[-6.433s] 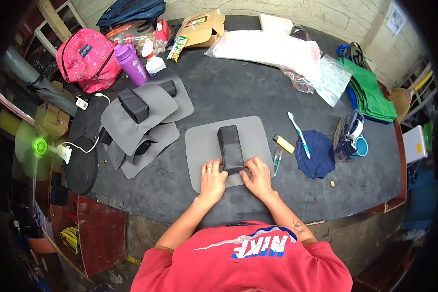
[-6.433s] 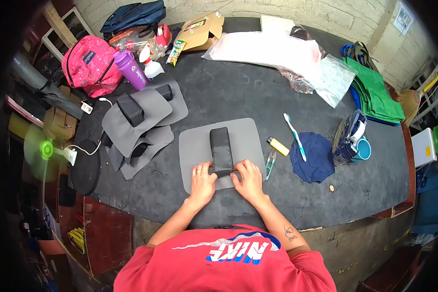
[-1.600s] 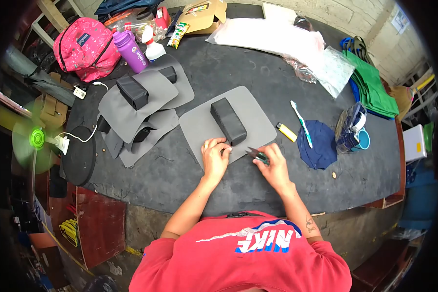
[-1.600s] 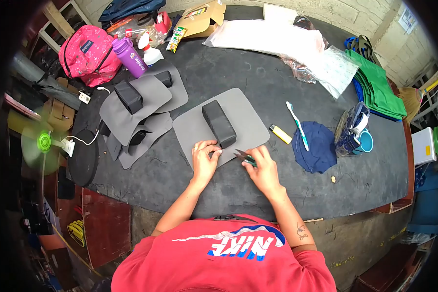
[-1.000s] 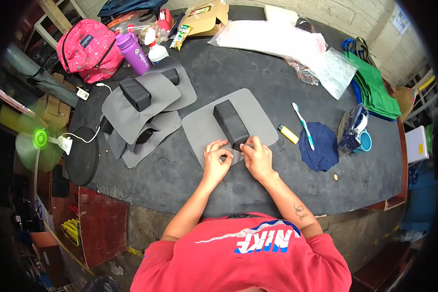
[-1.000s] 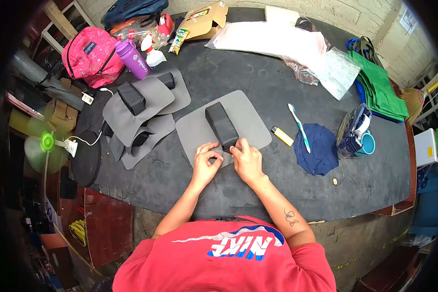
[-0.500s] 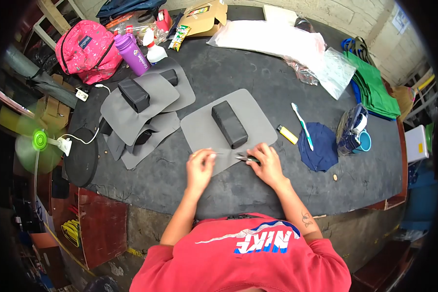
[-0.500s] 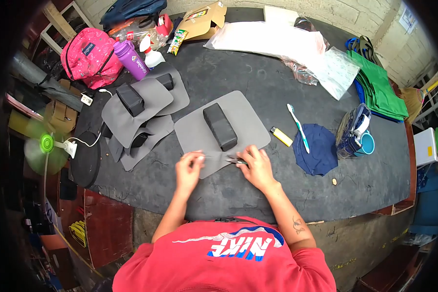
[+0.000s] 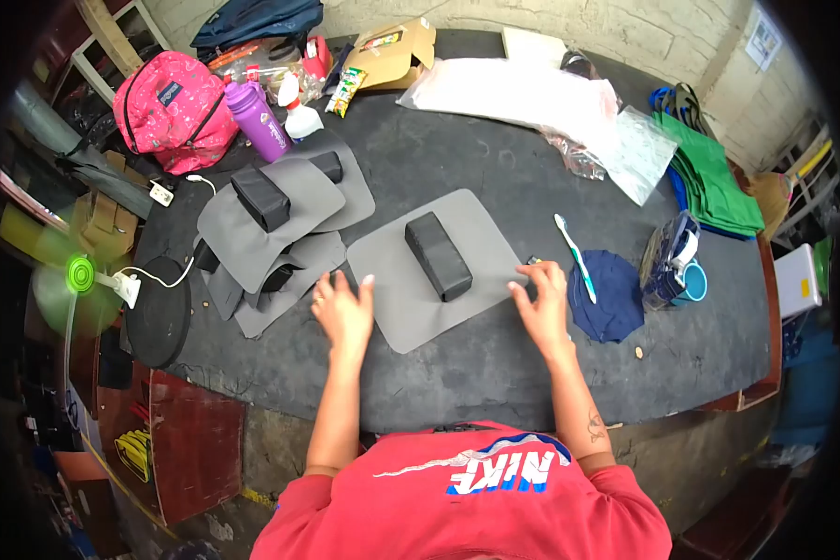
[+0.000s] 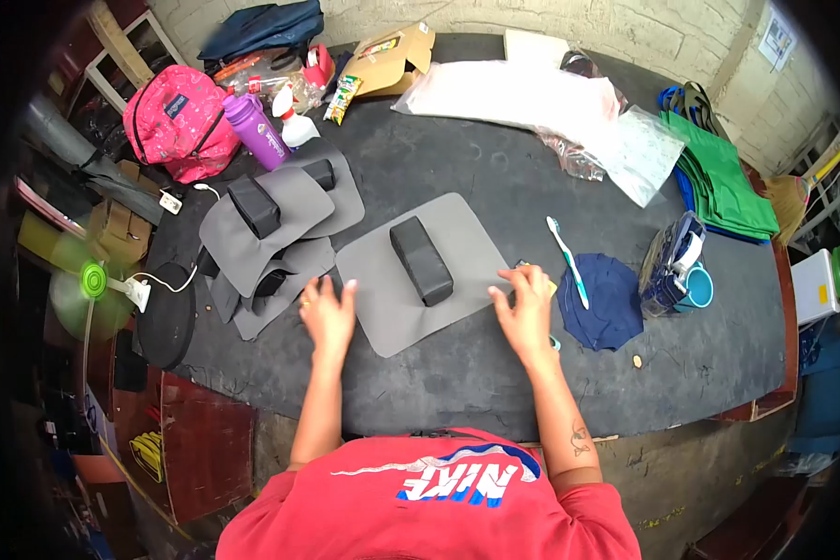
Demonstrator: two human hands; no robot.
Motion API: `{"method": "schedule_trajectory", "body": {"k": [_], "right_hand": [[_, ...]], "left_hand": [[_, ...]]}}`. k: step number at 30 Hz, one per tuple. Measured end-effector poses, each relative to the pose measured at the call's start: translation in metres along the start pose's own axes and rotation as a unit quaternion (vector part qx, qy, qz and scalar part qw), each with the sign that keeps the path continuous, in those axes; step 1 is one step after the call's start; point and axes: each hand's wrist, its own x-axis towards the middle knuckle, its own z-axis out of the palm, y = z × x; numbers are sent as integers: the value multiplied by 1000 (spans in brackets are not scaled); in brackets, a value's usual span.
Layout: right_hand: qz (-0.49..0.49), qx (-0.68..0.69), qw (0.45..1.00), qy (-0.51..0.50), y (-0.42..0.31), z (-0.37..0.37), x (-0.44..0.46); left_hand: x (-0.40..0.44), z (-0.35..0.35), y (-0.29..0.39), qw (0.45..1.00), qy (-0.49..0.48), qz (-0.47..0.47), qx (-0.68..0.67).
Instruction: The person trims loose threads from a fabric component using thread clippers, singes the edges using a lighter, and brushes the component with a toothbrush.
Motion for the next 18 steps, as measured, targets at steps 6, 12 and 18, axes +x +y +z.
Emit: {"method": "schedule_trajectory", "body": {"k": [6,12,18], "right_hand": [[2,35,996,-76,-19,16,12],[49,121,991,7,-7,13,14],[137,475,865,-79,4,-14,26]], "left_hand": [[8,52,11,997,59,41,-27],[6,24,12,786,-50,13,-616],[14,-45,30,785,-101,128,-597]]}}
